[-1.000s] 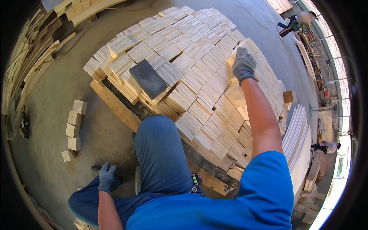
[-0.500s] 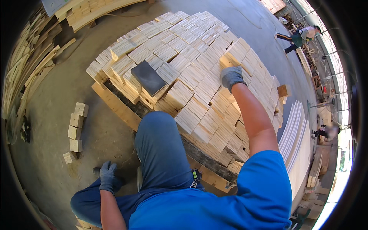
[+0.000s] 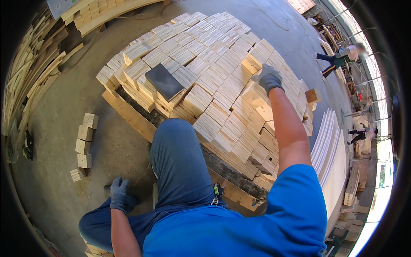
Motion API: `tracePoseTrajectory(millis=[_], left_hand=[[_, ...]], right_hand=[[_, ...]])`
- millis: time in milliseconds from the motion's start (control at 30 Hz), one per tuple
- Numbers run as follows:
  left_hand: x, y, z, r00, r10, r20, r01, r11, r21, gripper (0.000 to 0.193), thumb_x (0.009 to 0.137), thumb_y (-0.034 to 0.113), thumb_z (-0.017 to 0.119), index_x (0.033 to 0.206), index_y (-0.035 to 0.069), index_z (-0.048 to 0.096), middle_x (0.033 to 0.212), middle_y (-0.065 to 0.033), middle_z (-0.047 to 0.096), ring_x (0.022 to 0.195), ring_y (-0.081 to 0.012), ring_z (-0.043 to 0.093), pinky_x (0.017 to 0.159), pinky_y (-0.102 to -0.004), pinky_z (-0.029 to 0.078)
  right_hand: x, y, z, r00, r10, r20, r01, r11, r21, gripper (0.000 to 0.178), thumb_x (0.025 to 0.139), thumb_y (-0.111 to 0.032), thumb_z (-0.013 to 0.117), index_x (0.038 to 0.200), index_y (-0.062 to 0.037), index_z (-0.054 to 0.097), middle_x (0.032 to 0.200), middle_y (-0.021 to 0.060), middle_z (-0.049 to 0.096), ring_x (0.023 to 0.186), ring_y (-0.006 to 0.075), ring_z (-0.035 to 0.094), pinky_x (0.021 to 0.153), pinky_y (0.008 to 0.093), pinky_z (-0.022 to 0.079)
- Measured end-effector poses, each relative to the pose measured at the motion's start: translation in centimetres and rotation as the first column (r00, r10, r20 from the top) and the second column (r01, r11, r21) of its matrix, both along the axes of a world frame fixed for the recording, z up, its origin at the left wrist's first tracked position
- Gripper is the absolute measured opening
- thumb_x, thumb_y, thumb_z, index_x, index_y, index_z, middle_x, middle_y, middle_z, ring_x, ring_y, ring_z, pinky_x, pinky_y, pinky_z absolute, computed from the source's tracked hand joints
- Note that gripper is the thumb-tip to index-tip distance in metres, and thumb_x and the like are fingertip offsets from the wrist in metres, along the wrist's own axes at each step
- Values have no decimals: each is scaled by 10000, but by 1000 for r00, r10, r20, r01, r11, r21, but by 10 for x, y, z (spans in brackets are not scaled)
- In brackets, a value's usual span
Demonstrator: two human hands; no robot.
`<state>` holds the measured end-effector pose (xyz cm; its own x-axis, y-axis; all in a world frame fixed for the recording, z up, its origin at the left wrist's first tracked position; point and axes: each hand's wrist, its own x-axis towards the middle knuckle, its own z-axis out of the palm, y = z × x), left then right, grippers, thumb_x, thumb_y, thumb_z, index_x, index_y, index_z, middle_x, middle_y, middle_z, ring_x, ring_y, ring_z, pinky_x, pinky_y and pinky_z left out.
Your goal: The person sits on the floor and sands small wooden blocks one by one using a sanding block. After sanding each block, the person places it on a nearby stack of finished pieces.
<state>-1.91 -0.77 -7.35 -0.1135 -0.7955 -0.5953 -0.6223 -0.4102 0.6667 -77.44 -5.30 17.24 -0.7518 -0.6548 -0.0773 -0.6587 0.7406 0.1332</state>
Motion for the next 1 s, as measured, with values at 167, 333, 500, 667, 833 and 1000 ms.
tracePoseTrajectory(millis=[167, 333, 500, 667, 833, 1000], left_hand=[[7, 3, -17, 999, -38, 17, 39, 996, -85, 580, 936, 232, 797, 1395, -76, 622, 1258, -201, 716, 1127, -277, 682, 997, -361, 535], [2, 3, -14, 1000, 9, -5, -9, 999, -43, 584, 937, 231, 795, 1403, -72, 618, 1284, -210, 708, 1146, -286, 677, 1016, -366, 525], [-3, 3, -8, 1000, -22, -3, 22, 999, -41, 583, 937, 230, 791, 1408, -67, 616, 1307, -221, 700, 1174, -300, 668, 1029, -377, 518], [-4, 0, -11, 998, -46, 32, 47, 999, -22, 585, 942, 247, 781, 1413, -58, 615, 1317, -228, 697, 1190, -317, 665, 1039, -387, 514], [-2, -1, -15, 997, -69, 30, 70, 997, -23, 587, 942, 247, 779, 1419, -50, 611, 1332, -224, 692, 1201, -318, 660, 1047, -389, 510], [-17, -5, 5, 999, -35, 7, 35, 999, 34, 559, 944, 239, 761, 1388, -76, 636, 1405, -228, 662, 1311, -348, 624, 1126, -396, 475]], right_hand=[[-61, 10, -14, 957, 64, 282, -56, 998, -35, 841, 820, -432, 864, 1479, 14, 593, 1400, 260, 675, 1317, 377, 647, 1130, 406, 479], [-102, 18, -8, 927, 114, 357, -142, 988, 54, 900, 762, -236, 912, 1546, -14, 529, 1506, 219, 613, 1406, 363, 578, 1193, 388, 432], [-98, 21, -5, 944, 180, 278, -234, 956, 176, 990, 698, -75, 904, 1591, -62, 477, 1565, 183, 570, 1452, 343, 532, 1227, 384, 406], [-87, 15, 2, 943, 129, 307, -196, 960, 199, 1022, 690, -34, 868, 1618, -119, 449, 1558, 192, 572, 1450, 349, 533, 1223, 406, 417], [-79, 13, 5, 924, 165, 345, -217, 969, 118, 1012, 679, 38, 833, 1603, -201, 496, 1555, 186, 576, 1440, 363, 546, 1204, 447, 449], [-101, 19, -1, 916, 172, 362, -239, 960, 149, 980, 631, -17, 897, 1542, -169, 569, 1501, 198, 621, 1403, 357, 579, 1158, 420, 477]])
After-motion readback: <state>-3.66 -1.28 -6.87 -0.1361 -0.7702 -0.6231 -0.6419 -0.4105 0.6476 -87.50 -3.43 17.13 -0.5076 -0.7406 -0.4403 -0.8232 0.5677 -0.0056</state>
